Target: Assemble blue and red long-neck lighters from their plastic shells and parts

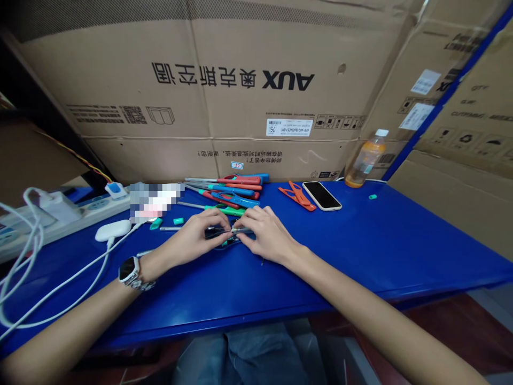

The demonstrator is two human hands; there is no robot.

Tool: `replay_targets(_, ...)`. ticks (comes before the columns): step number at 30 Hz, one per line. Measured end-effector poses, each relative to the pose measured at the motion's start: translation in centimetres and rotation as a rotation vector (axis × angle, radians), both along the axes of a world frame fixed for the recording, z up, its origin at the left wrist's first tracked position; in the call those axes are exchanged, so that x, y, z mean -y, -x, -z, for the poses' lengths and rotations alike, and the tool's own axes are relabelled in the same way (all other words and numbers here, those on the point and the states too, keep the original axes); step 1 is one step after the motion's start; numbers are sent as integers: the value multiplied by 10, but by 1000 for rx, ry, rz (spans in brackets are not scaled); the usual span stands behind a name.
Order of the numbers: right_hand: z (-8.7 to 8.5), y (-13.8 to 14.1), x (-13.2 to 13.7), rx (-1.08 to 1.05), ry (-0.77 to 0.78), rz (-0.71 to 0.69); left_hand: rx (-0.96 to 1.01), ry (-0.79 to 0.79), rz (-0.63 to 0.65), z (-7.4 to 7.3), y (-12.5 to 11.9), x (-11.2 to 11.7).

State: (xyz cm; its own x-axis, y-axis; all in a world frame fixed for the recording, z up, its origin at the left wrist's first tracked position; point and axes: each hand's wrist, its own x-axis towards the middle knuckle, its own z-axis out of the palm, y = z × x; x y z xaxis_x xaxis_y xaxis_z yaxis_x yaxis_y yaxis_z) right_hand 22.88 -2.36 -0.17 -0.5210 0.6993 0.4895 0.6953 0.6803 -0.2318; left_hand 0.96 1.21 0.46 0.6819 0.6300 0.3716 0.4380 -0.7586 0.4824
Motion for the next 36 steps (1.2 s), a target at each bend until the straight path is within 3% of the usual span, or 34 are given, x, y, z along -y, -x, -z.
replay_targets(13,-7,-2,7,185,103,70,-210,-4,11,9,17,6)
replay_targets(27,0,-4,1,153,155,45,-196,-9,4,12,18,6)
replay_targets(36,0,-7,1,166,166,47,-239,-60,12,5,19,10)
